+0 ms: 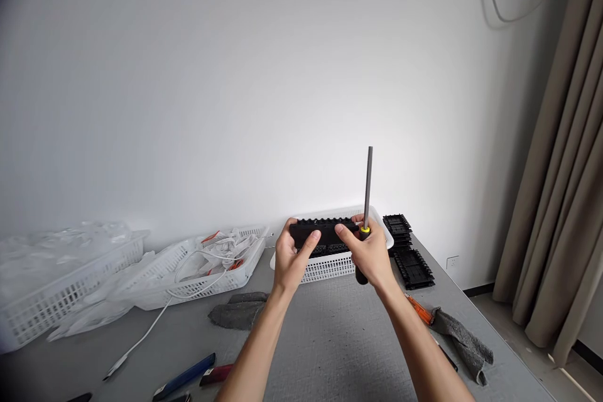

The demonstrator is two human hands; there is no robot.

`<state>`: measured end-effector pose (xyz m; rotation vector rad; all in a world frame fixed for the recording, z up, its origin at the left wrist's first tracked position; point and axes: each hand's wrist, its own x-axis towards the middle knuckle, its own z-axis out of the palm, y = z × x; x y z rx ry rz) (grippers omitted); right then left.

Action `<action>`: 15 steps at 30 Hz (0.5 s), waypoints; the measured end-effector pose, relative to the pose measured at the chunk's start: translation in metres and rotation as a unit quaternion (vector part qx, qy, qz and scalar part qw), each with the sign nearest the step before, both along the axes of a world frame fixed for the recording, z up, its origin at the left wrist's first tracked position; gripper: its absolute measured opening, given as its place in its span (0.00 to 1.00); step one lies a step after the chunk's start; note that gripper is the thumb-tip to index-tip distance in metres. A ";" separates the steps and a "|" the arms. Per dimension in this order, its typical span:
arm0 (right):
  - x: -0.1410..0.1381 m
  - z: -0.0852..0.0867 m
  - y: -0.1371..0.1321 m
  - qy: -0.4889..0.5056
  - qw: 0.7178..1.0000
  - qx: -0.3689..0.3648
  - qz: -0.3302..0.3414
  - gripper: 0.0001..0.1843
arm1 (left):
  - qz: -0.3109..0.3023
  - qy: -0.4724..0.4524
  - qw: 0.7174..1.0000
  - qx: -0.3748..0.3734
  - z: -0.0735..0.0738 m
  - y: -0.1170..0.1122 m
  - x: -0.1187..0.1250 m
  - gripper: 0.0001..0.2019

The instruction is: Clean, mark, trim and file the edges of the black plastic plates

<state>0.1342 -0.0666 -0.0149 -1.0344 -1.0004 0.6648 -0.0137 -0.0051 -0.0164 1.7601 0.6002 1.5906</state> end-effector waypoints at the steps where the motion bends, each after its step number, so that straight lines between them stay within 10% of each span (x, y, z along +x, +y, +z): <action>1: -0.003 -0.001 0.000 0.007 1.000 -0.001 -0.003 0.30 | 0.005 -0.009 1.000 -0.004 0.000 -0.001 0.001 0.14; 15: 0.002 -0.004 0.005 0.024 0.999 -0.017 0.024 0.23 | -0.014 0.009 0.999 -0.038 -0.002 0.010 -0.003 0.17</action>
